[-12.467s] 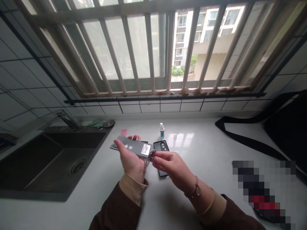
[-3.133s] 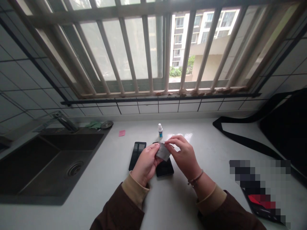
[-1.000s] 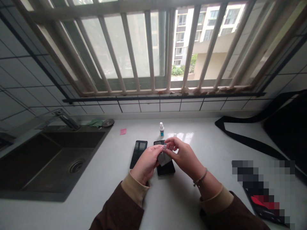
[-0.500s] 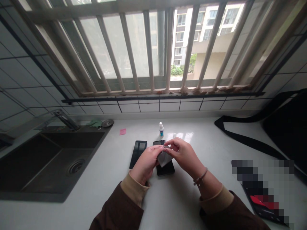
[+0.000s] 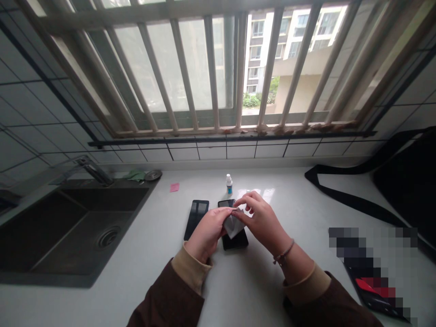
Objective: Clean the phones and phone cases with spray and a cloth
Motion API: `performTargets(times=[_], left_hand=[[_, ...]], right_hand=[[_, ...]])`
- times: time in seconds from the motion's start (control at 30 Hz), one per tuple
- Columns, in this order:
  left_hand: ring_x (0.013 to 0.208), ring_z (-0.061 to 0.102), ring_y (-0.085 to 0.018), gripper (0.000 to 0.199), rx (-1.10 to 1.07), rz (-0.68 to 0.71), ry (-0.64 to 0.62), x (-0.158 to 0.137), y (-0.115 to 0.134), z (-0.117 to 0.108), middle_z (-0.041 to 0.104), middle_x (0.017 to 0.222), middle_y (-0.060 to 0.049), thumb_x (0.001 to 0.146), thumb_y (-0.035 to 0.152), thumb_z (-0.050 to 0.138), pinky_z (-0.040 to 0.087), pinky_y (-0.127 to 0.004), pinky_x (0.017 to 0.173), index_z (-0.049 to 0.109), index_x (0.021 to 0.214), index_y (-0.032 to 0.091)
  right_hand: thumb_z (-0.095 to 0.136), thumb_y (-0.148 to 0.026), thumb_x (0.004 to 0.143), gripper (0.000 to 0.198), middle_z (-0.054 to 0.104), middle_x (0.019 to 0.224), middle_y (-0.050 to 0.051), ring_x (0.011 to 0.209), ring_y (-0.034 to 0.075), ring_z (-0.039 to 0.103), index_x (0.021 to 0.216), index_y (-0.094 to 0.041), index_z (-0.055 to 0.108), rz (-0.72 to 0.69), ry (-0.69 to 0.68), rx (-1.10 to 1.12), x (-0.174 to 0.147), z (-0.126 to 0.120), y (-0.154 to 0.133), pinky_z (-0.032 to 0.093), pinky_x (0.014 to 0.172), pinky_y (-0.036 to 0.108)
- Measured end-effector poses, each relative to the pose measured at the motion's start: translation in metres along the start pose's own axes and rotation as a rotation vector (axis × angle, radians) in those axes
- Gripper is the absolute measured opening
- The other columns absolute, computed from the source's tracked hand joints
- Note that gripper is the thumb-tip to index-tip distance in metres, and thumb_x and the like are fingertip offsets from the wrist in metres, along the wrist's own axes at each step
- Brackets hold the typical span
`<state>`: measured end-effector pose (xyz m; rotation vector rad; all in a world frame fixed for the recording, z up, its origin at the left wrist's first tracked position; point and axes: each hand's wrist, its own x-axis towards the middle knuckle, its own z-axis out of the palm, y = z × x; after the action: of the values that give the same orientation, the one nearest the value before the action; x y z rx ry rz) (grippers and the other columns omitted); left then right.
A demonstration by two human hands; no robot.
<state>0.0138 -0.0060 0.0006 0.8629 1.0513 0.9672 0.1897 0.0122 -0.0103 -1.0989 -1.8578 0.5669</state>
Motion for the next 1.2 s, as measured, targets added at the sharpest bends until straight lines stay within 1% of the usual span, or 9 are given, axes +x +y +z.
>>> performTargets(times=[0.1, 0.27, 0.53, 0.6, 0.73, 0.9, 0.97, 1.07, 1.2], left_hand=[[0.069, 0.051, -0.013, 0.021, 0.014, 0.001, 0.002, 0.000, 0.000, 0.000, 0.064, 0.077, -0.003, 0.087, 0.033, 0.072, 0.039, -0.022, 0.058, 0.082, 0.092, 0.016], [0.068, 0.050, -0.012, 0.020, 0.003, 0.008, 0.016, -0.001, 0.000, 0.001, 0.064, 0.079, -0.003, 0.086, 0.033, 0.072, 0.040, -0.021, 0.058, 0.081, 0.091, 0.015], [0.076, 0.060, -0.015, 0.017, -0.137, -0.048, 0.075, 0.000, 0.000, 0.001, 0.068, 0.086, -0.005, 0.086, 0.029, 0.076, 0.053, -0.023, 0.061, 0.078, 0.093, 0.014], [0.074, 0.063, -0.016, 0.013, -0.192, -0.076, 0.103, 0.001, 0.000, 0.001, 0.068, 0.084, -0.005, 0.088, 0.026, 0.075, 0.058, -0.027, 0.064, 0.076, 0.092, 0.013], [0.074, 0.071, -0.019, 0.011, -0.355, -0.190, 0.116, 0.004, 0.004, -0.001, 0.074, 0.084, -0.008, 0.096, 0.021, 0.065, 0.066, -0.043, 0.078, 0.072, 0.095, 0.012], [0.074, 0.075, -0.021, 0.016, -0.468, -0.260, 0.062, 0.006, 0.007, -0.007, 0.078, 0.085, -0.011, 0.100, 0.021, 0.060, 0.067, -0.044, 0.081, 0.072, 0.099, 0.010], [0.077, 0.077, -0.022, 0.014, -0.471, -0.249, 0.045, 0.007, 0.006, -0.009, 0.079, 0.089, -0.013, 0.099, 0.019, 0.063, 0.067, -0.044, 0.082, 0.072, 0.101, 0.009], [0.079, 0.077, -0.022, 0.008, -0.442, -0.159, 0.044, 0.010, 0.004, -0.012, 0.079, 0.093, -0.016, 0.092, 0.009, 0.070, 0.067, -0.038, 0.080, 0.073, 0.099, 0.006], [0.079, 0.076, -0.018, 0.007, -0.462, -0.017, 0.142, 0.019, 0.000, -0.020, 0.079, 0.093, -0.013, 0.090, 0.004, 0.070, 0.066, -0.028, 0.078, 0.073, 0.095, 0.008]], right_hand=[[0.082, -0.023, 0.092, 0.012, 0.063, 0.103, 0.003, 0.088, 0.020, 0.063, 0.102, -0.027, 0.077, -0.009, -0.002, 0.004, 0.000, 0.001, 0.001, 0.056, 0.081, 0.035], [0.080, -0.017, 0.091, 0.010, 0.061, 0.102, 0.003, 0.092, 0.020, 0.063, 0.093, -0.026, 0.076, -0.034, 0.004, -0.004, -0.001, 0.001, 0.001, 0.056, 0.084, 0.035], [0.079, -0.014, 0.091, 0.012, 0.061, 0.098, 0.003, 0.089, 0.020, 0.063, 0.089, -0.024, 0.074, -0.118, 0.054, -0.017, -0.001, 0.001, -0.001, 0.055, 0.079, 0.033], [0.078, -0.014, 0.092, 0.011, 0.064, 0.097, 0.003, 0.089, 0.020, 0.063, 0.090, -0.024, 0.073, -0.141, 0.057, -0.010, -0.001, 0.000, -0.003, 0.054, 0.078, 0.033], [0.073, -0.015, 0.096, 0.011, 0.069, 0.095, 0.003, 0.081, 0.018, 0.062, 0.091, -0.024, 0.071, -0.190, 0.038, 0.028, -0.001, -0.003, -0.008, 0.052, 0.071, 0.031], [0.069, -0.016, 0.100, 0.009, 0.074, 0.093, 0.002, 0.072, 0.016, 0.061, 0.096, -0.025, 0.070, -0.215, 0.031, 0.048, -0.004, -0.005, -0.008, 0.051, 0.069, 0.030], [0.069, -0.016, 0.100, 0.010, 0.077, 0.096, 0.002, 0.074, 0.016, 0.064, 0.099, -0.025, 0.070, -0.215, 0.036, 0.077, -0.006, -0.004, -0.007, 0.052, 0.068, 0.029], [0.069, -0.015, 0.099, 0.011, 0.079, 0.099, 0.001, 0.077, 0.015, 0.068, 0.100, -0.025, 0.071, -0.211, 0.023, 0.149, -0.007, -0.004, -0.008, 0.053, 0.068, 0.027], [0.070, -0.016, 0.098, 0.009, 0.078, 0.093, 0.000, 0.077, 0.015, 0.069, 0.099, -0.025, 0.072, -0.236, -0.009, 0.195, -0.007, -0.006, -0.013, 0.056, 0.074, 0.027]])
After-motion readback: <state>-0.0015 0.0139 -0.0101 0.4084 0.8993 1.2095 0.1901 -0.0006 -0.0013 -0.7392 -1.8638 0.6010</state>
